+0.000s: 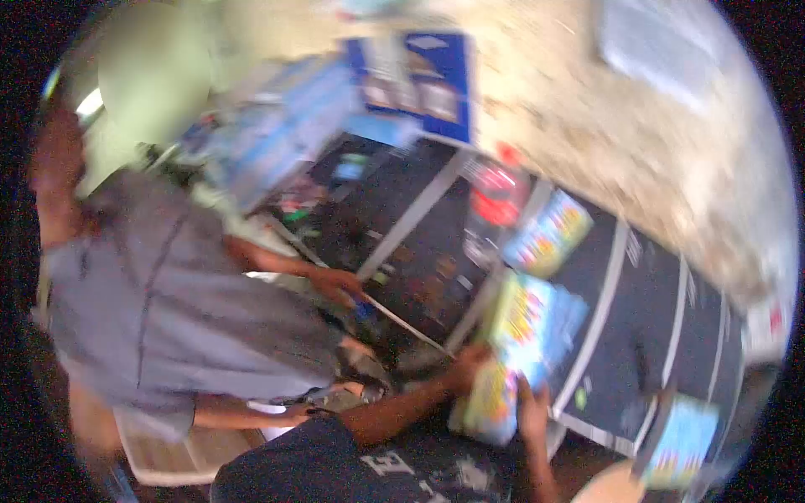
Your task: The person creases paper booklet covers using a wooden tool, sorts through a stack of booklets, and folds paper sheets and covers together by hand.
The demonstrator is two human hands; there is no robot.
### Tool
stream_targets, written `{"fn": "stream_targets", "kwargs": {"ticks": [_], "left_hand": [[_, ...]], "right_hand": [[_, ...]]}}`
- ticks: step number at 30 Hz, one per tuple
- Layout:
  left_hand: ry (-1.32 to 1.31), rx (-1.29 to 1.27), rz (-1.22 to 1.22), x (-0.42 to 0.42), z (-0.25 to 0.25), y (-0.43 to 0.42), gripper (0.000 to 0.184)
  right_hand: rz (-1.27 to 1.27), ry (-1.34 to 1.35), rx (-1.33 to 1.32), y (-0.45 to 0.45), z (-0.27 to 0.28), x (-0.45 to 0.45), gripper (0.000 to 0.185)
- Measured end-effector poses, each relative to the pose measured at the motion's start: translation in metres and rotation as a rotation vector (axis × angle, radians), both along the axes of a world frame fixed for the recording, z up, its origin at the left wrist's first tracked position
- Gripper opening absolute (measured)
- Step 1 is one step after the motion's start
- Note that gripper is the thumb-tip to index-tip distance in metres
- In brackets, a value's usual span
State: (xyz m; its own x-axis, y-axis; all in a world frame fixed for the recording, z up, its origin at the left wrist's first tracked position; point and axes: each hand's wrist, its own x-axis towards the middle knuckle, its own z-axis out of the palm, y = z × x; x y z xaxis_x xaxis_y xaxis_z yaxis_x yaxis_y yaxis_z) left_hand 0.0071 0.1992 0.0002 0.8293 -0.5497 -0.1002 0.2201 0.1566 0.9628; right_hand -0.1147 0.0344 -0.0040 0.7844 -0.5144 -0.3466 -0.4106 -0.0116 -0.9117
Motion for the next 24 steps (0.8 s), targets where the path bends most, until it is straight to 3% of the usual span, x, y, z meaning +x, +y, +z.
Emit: {"fn": "stream_targets", "kwargs": {"ticks": [1, 2, 3, 5, 6, 7, 12, 24], "left_hand": [[0.058, 0.053, -0.035, 0.006, -0.021, 0.003, 0.027], [0.115, 0.106, -0.072, 0.012, -0.044, 0.005, 0.025], [-0.087, 0.348, -0.068, 0.009, -0.012, 0.007, 0.028], [0.130, 0.175, 0.048, 0.004, 0.005, 0.001, 0.032], [0.155, 0.234, 0.026, 0.008, 0.020, 0.002, 0.032], [0.167, 0.290, 0.024, 0.010, 0.027, 0.002, 0.033], [0.169, 0.192, -0.022, 0.015, 0.016, 0.006, 0.034], [0.240, 0.232, -0.068, 0.018, 0.014, 0.006, 0.034]], "right_hand": [[-0.013, -0.023, -0.093, 0.010, 0.023, 0.004, 0.035], [-0.013, -0.163, 0.219, 0.012, 0.027, 0.011, 0.039], [0.073, 0.052, 0.103, -0.003, 0.004, 0.007, 0.041], [0.029, -0.061, 0.188, 0.010, 0.037, 0.014, 0.043], [0.064, 0.047, 0.152, 0.003, 0.023, 0.015, 0.046], [0.029, -0.009, 0.235, 0.007, 0.037, 0.018, 0.050], [0.077, -0.024, 0.371, -0.004, 0.026, 0.018, 0.061], [0.096, -0.013, 0.365, -0.012, 0.022, 0.018, 0.055]]}}
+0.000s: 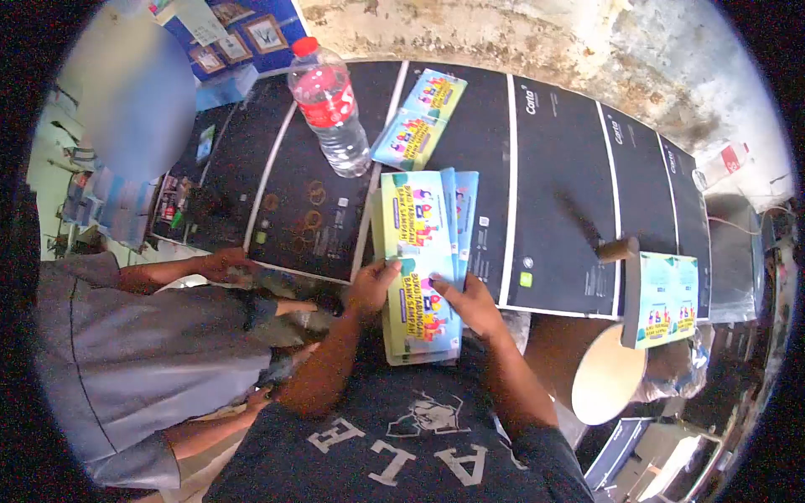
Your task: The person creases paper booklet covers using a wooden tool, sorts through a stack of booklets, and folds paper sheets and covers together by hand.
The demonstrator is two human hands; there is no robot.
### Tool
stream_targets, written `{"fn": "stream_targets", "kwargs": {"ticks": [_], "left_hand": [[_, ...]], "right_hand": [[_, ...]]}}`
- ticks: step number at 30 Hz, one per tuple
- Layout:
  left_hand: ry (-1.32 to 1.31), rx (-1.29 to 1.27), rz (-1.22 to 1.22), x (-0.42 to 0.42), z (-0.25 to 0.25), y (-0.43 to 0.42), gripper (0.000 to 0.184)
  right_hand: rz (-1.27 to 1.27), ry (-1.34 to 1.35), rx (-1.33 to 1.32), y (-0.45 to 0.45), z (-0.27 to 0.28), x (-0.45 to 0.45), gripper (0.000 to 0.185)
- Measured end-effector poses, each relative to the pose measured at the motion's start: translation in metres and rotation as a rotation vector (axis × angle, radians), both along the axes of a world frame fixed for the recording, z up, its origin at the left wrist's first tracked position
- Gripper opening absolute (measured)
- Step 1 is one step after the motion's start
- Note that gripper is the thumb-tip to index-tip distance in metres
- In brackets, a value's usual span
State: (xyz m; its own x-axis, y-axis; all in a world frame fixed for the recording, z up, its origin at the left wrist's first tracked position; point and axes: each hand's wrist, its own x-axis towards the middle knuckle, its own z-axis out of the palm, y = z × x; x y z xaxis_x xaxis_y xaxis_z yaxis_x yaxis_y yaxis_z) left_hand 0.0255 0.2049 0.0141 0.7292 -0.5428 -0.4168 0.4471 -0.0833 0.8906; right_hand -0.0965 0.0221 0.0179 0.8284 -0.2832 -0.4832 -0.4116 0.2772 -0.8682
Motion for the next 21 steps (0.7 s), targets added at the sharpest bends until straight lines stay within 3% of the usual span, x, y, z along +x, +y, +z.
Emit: {"fn": "stream_targets", "kwargs": {"ticks": [2, 5, 7, 8, 9, 10, 11, 12, 13, 16, 19, 21], "left_hand": [[-0.069, 0.022, 0.018, -0.002, 0.003, 0.000, 0.034], [-0.032, -0.032, -0.001, -0.002, 0.002, 0.000, 0.034], [0.054, -0.115, -0.007, -0.005, -0.009, 0.000, 0.033], [-0.128, -0.001, -0.011, -0.017, -0.041, -0.005, 0.031], [-0.310, 0.134, 0.001, -0.014, -0.066, 0.004, 0.030], [-0.354, 0.014, -0.091, -0.022, 0.029, 0.012, 0.029], [-0.099, -0.124, -0.062, -0.029, 0.039, 0.011, 0.028], [-0.172, -0.093, -0.121, -0.035, 0.070, 0.018, 0.028], [-0.564, -0.072, -0.010, -0.046, 0.030, 0.010, 0.028], [-0.853, -0.299, 0.195, -0.048, 0.114, -0.001, 0.026], [-0.830, -0.466, 0.107, -0.043, 0.139, -0.013, 0.026], [-0.564, -0.539, 0.137, -0.041, 0.126, -0.025, 0.023]], "right_hand": [[0.017, 0.033, 0.000, 0.005, 0.028, 0.007, 0.056], [-0.015, -0.035, 0.027, 0.005, 0.012, 0.007, 0.058], [0.057, -0.034, -0.313, 0.008, 0.025, 0.003, 0.052], [0.116, 0.082, -0.383, 0.008, 0.034, 0.000, 0.045], [0.003, 0.077, -0.413, 0.023, 0.057, -0.007, 0.042], [-0.109, 0.069, -0.443, 0.037, 0.080, -0.014, 0.038], [-0.099, 0.107, -0.466, 0.030, 0.071, -0.029, 0.038], [-0.249, -0.164, -0.215, 0.045, 0.096, -0.033, 0.043], [-0.291, -0.277, -0.178, 0.049, 0.105, -0.041, 0.048], [-0.159, -0.267, -0.227, 0.028, 0.126, -0.065, 0.038], [-0.180, -0.402, -0.279, 0.024, 0.162, -0.052, 0.036], [-0.271, -0.395, -0.265, 0.022, 0.162, -0.045, 0.037]]}}
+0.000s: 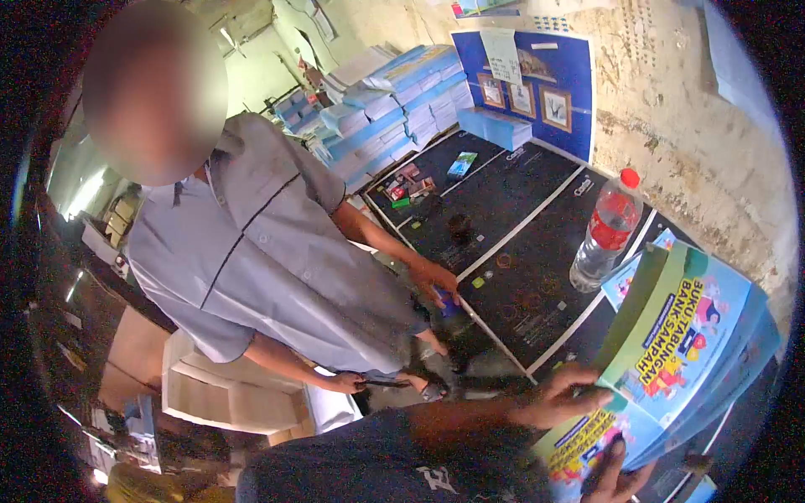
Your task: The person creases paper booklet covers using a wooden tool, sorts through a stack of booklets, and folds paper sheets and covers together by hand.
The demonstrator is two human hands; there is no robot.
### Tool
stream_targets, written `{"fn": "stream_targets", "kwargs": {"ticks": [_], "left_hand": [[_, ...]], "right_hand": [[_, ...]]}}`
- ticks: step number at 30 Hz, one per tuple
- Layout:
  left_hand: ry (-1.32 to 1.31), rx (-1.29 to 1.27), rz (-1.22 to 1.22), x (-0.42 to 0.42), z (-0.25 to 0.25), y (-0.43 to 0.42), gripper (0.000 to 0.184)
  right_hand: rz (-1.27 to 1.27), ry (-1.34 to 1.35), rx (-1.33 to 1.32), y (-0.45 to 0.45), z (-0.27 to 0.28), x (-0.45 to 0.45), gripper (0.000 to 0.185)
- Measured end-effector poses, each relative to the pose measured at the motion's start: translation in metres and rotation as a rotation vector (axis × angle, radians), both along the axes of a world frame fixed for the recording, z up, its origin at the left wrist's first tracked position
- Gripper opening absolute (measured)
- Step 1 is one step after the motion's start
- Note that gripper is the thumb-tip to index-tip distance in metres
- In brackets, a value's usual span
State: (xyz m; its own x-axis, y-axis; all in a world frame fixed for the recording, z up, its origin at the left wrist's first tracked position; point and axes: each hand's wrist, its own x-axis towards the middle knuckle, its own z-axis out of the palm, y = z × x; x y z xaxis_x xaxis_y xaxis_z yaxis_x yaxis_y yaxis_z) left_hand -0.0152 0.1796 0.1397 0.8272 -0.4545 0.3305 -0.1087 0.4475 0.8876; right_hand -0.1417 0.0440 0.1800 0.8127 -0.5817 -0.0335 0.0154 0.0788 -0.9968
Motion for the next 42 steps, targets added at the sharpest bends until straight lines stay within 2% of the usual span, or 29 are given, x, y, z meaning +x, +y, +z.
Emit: {"fn": "stream_targets", "kwargs": {"ticks": [1, 2, 4, 6, 8, 11, 14, 15, 17, 19, 23, 34, 36, 37, 38, 39, 40, 41, 42], "left_hand": [[-0.166, 0.068, -0.047, 0.002, 0.026, 0.009, 0.022], [-0.158, 0.064, -0.046, 0.000, 0.030, 0.013, 0.022], [-0.257, 0.053, -0.193, 0.001, 0.031, 0.017, 0.024], [-0.289, 0.019, -0.120, 0.001, 0.014, 0.009, 0.027], [-0.010, 0.082, -0.215, -0.003, 0.012, 0.010, 0.031], [-0.005, 0.045, -0.130, -0.006, -0.023, 0.004, 0.037], [0.034, 0.107, -0.245, -0.003, 0.000, 0.015, 0.041], [0.032, 0.110, -0.243, -0.005, 0.004, 0.015, 0.041], [0.089, 0.039, -0.096, -0.013, 0.007, 0.014, 0.030], [0.083, 0.006, -0.099, -0.012, -0.004, 0.010, 0.030], [0.151, -0.061, -0.114, -0.013, -0.003, 0.008, 0.030], [0.209, 0.019, -0.104, -0.017, 0.003, 0.014, 0.028], [0.183, 0.008, -0.083, -0.010, -0.002, 0.015, 0.026], [0.233, 0.057, -0.118, 0.003, -0.021, 0.017, 0.024], [0.305, 0.098, -0.198, 0.008, -0.046, 0.009, 0.022], [0.280, 0.235, -0.181, 0.018, -0.050, 0.017, 0.021], [0.230, 0.385, -0.178, 0.033, -0.102, 0.017, 0.020], [0.475, 0.345, -0.284, 0.038, -0.154, 0.019, 0.023], [0.398, 0.468, -0.203, 0.032, -0.123, 0.022, 0.026]], "right_hand": [[-0.003, -0.226, 0.048, 0.004, 0.006, 0.002, 0.039], [-0.043, -0.229, 0.009, 0.008, 0.015, -0.002, 0.038], [0.027, 0.013, 0.003, -0.013, -0.012, -0.021, 0.039], [0.037, 0.015, 0.021, -0.016, -0.017, -0.017, 0.039], [0.053, -0.116, 0.052, -0.002, 0.003, -0.007, 0.037], [0.093, -0.112, 0.055, 0.000, 0.007, -0.005, 0.039], [0.122, -0.146, 0.064, 0.004, 0.010, -0.001, 0.041], [0.123, -0.158, 0.080, 0.004, 0.007, -0.001, 0.041], [0.126, -0.166, 0.096, 0.005, 0.005, -0.003, 0.042], [0.096, -0.079, 0.104, 0.005, 0.005, -0.004, 0.043], [0.105, -0.116, 0.092, 0.005, 0.007, -0.002, 0.043], [0.094, -0.105, 0.001, 0.010, 0.006, -0.001, 0.043], [0.066, -0.147, 0.088, 0.002, -0.035, 0.008, 0.045], [0.027, -0.182, 0.168, -0.003, -0.061, 0.013, 0.047], [0.013, 0.121, 0.102, -0.011, -0.068, 0.021, 0.047], [0.259, 0.348, 0.074, -0.009, -0.034, 0.033, 0.060], [0.359, 0.504, 0.102, -0.018, -0.049, 0.032, 0.072], [0.302, 0.672, -0.130, -0.020, -0.077, 0.035, 0.077], [0.248, 0.856, -0.340, -0.023, -0.106, 0.037, 0.082]]}}
